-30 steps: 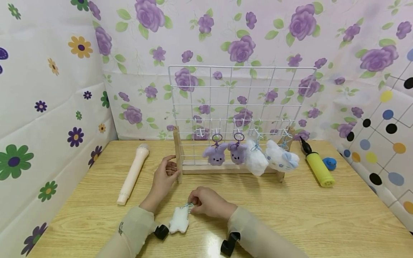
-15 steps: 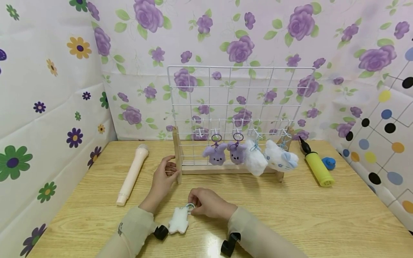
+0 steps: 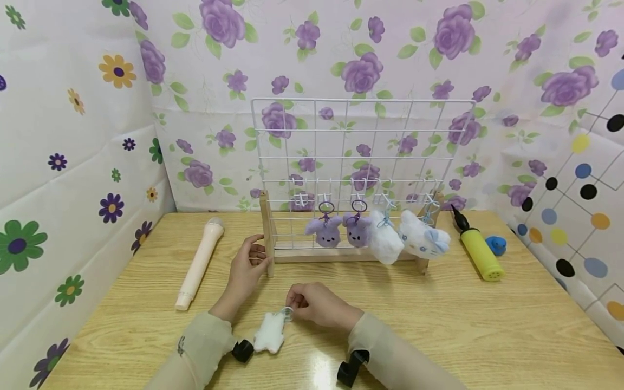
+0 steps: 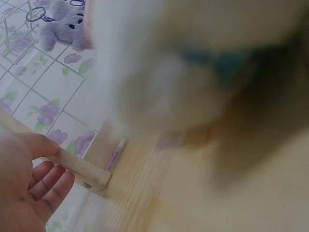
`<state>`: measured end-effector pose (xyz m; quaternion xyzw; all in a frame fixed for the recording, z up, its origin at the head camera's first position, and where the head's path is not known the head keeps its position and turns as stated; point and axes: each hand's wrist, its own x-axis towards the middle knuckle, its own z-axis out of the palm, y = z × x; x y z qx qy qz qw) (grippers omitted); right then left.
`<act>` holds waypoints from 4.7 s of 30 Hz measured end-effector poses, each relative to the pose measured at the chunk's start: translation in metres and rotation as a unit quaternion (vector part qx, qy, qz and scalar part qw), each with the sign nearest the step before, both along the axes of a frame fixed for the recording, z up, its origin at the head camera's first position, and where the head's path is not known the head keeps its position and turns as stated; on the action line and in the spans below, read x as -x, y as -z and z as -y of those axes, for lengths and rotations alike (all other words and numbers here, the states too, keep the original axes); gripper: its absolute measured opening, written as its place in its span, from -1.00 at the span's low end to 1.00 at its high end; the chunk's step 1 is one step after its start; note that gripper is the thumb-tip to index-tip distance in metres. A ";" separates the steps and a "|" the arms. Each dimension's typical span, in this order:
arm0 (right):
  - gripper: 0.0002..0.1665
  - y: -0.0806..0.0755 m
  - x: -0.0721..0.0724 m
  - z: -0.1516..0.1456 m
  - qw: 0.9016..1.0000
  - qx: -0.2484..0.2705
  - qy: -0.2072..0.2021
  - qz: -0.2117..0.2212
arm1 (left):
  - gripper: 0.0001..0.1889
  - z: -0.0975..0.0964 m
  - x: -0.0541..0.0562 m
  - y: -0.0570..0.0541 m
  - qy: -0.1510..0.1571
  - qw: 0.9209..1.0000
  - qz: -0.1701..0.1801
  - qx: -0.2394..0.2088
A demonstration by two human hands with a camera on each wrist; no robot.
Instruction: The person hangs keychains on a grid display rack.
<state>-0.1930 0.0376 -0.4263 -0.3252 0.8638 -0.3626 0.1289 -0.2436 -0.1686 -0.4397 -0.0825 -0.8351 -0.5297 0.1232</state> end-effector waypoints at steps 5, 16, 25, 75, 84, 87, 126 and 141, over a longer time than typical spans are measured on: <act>-0.90 -0.007 -0.001 -0.003 1.000 0.010 0.009 0.009 | -0.41 0.000 0.000 0.000 -0.001 1.000 -0.006 -0.002; -0.88 -0.032 -0.009 -0.013 1.000 0.013 -0.002 -0.002 | -0.41 0.000 0.000 0.001 -0.001 1.000 0.000 -0.003; -0.94 -0.060 -0.013 -0.020 0.999 0.009 -0.040 -0.012 | -0.40 0.000 -0.001 0.000 0.000 1.000 -0.002 0.005; -0.92 -0.186 0.045 -0.029 0.984 -0.073 0.025 -0.160 | -0.42 0.000 0.001 0.001 -0.002 1.000 -0.005 -0.002; -0.93 -0.190 0.057 -0.027 0.982 -0.063 0.044 -0.173 | -0.43 0.000 0.001 -0.001 -0.001 1.000 -0.004 -0.007; -0.92 -0.192 0.060 -0.025 0.981 -0.062 0.046 -0.179 | -0.43 0.001 0.001 -0.001 0.000 1.000 -0.003 -0.008; -0.78 -0.192 0.075 -0.011 0.964 -0.158 0.035 -0.212 | -0.43 -0.001 0.002 0.001 0.001 1.000 -0.026 -0.006; -0.80 -0.194 0.070 -0.014 0.966 -0.132 0.043 -0.218 | -0.41 0.001 0.001 0.000 0.003 1.000 0.008 -0.008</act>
